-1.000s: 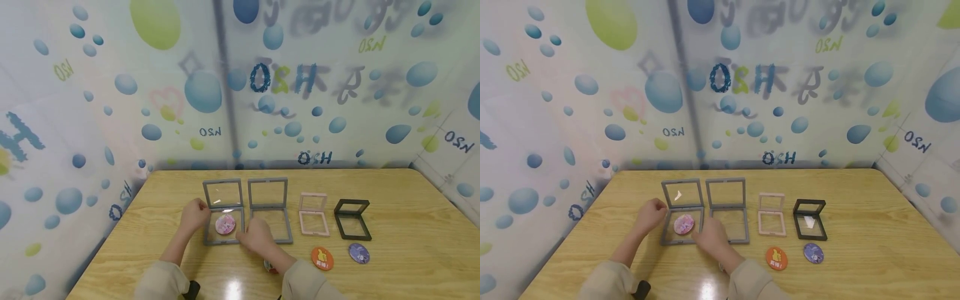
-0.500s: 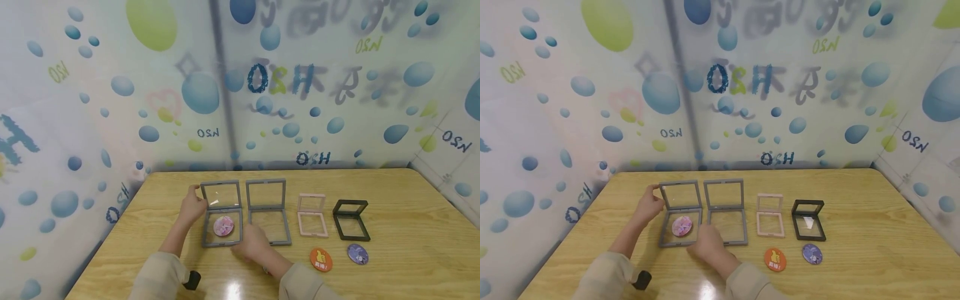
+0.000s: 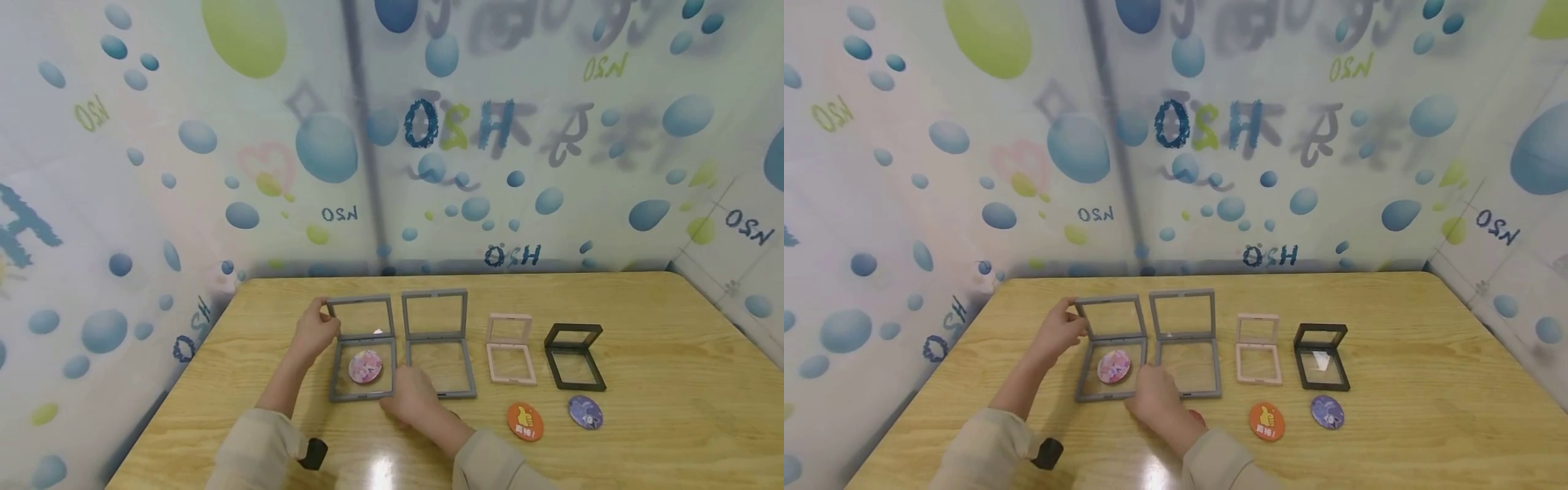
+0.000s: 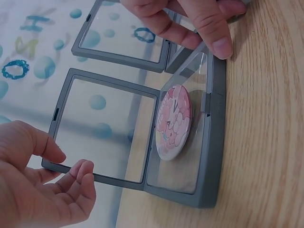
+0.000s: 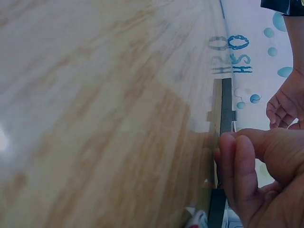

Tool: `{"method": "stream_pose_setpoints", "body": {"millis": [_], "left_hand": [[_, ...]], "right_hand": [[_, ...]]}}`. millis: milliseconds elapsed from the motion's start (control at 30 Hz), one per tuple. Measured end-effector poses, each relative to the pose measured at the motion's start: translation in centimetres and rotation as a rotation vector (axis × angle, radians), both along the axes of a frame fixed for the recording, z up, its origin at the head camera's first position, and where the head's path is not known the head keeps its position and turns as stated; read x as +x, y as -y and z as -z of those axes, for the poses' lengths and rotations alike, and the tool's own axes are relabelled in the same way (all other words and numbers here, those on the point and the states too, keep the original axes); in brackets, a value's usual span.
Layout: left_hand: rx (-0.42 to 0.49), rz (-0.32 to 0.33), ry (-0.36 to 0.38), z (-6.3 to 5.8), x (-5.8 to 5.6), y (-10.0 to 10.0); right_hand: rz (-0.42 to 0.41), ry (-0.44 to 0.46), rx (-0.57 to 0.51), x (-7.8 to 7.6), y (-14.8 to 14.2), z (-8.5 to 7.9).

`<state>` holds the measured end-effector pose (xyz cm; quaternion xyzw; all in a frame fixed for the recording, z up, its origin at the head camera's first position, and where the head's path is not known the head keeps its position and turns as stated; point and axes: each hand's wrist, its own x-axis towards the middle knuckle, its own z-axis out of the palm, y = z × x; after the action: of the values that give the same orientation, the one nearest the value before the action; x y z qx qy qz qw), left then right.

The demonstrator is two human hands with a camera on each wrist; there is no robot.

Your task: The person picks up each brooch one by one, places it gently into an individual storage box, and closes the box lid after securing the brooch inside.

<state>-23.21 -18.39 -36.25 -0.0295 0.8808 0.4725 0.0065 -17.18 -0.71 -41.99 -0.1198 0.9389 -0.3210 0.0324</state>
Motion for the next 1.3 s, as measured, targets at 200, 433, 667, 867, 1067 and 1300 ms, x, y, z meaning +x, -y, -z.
{"method": "stream_pose_setpoints", "body": {"millis": [200, 433, 667, 867, 1067, 1300], "left_hand": [[0.028, -0.001, 0.024, -0.3, 0.6, 0.0], [0.054, 0.008, 0.014, -0.4, 1.6, 0.1], [0.045, 0.025, 0.010, -0.3, 2.7, 0.2], [0.041, 0.022, 0.066, -0.5, 3.4, 0.2], [0.049, -0.004, 0.097, -0.4, 3.8, 0.1], [-0.002, -0.032, 0.110, 0.3, 4.3, 0.2]], "right_hand": [[0.018, 0.021, -0.023, 0.0, 0.0, 0.0], [0.060, 0.084, -0.082, 0.2, 0.0, -0.2], [0.079, 0.107, -0.112, 0.3, 0.0, -0.3], [0.072, 0.105, -0.134, 0.4, -0.1, -0.4], [0.061, 0.108, -0.148, 0.3, -0.3, -0.5], [0.061, 0.100, -0.140, 0.3, -0.4, -0.2]]}}
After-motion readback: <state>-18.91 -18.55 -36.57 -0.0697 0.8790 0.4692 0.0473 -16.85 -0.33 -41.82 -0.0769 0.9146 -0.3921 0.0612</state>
